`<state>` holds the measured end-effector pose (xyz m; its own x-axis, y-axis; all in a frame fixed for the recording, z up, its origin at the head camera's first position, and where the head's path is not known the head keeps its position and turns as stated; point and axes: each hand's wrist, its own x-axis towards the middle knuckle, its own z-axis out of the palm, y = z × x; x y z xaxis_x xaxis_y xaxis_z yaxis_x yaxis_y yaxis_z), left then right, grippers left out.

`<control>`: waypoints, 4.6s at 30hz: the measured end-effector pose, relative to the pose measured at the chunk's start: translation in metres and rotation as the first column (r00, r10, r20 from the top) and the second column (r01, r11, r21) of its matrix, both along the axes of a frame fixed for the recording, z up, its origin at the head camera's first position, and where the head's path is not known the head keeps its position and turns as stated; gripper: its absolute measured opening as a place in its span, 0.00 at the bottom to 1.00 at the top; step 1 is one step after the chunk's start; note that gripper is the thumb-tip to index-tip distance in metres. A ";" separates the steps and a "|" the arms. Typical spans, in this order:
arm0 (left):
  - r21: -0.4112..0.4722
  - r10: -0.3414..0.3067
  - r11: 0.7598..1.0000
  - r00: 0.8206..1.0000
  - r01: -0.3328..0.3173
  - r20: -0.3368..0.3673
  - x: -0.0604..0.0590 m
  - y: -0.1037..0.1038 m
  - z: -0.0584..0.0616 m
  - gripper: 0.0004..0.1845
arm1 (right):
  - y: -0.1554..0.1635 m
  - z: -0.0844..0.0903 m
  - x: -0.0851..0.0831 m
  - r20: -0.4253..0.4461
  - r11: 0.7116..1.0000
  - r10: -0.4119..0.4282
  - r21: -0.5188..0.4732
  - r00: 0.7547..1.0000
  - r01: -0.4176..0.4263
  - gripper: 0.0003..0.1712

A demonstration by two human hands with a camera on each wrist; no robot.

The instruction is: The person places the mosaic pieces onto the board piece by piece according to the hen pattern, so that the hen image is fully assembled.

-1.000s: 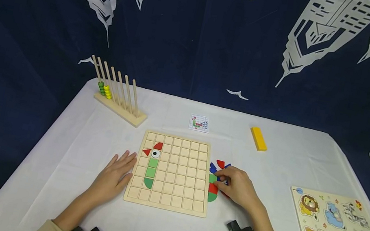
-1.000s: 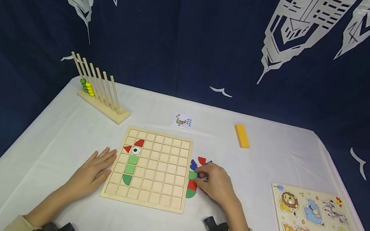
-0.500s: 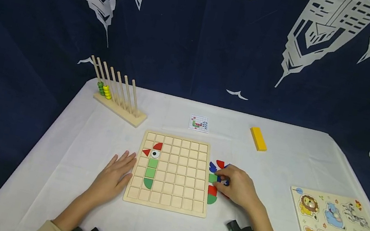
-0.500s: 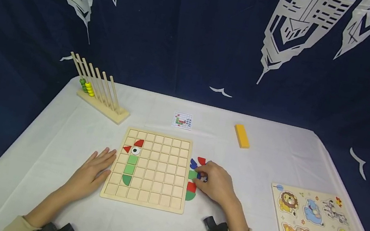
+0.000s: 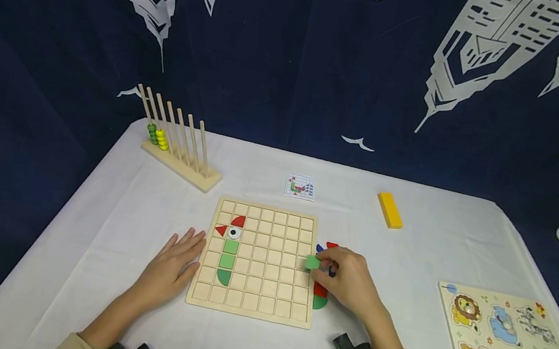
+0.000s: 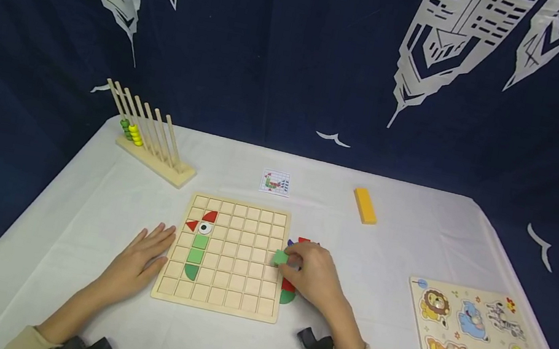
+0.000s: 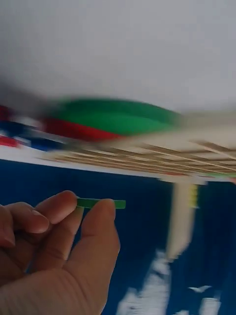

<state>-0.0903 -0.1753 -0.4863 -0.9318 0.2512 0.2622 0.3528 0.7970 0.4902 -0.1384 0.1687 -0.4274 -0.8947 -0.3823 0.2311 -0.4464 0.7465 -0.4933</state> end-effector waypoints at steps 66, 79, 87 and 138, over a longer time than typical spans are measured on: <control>-0.004 0.009 1.000 1.000 -0.009 0.006 -0.001 0.001 -0.001 0.25 | 0.022 -0.035 0.055 0.117 0.982 -0.182 -0.028 0.976 0.187 0.18; -0.010 0.004 1.000 1.000 -0.004 0.003 -0.001 -0.001 -0.003 0.25 | 0.020 -0.043 0.054 0.019 0.994 -0.052 -0.099 0.998 0.053 0.16; -0.004 0.005 1.000 1.000 -0.005 0.004 0.000 -0.003 -0.003 0.24 | 0.022 -0.042 0.052 0.001 0.994 -0.044 -0.105 0.999 0.043 0.13; -0.015 -0.003 1.000 1.000 0.003 -0.003 -0.001 0.000 0.000 0.24 | -0.086 -0.029 0.027 0.040 0.986 0.167 -0.029 0.985 -0.166 0.11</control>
<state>-0.0909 -0.1752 -0.4866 -0.9303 0.2575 0.2611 0.3563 0.8032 0.4775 -0.1112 0.0825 -0.4565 -0.8280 -0.5215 0.2060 -0.5419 0.6502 -0.5325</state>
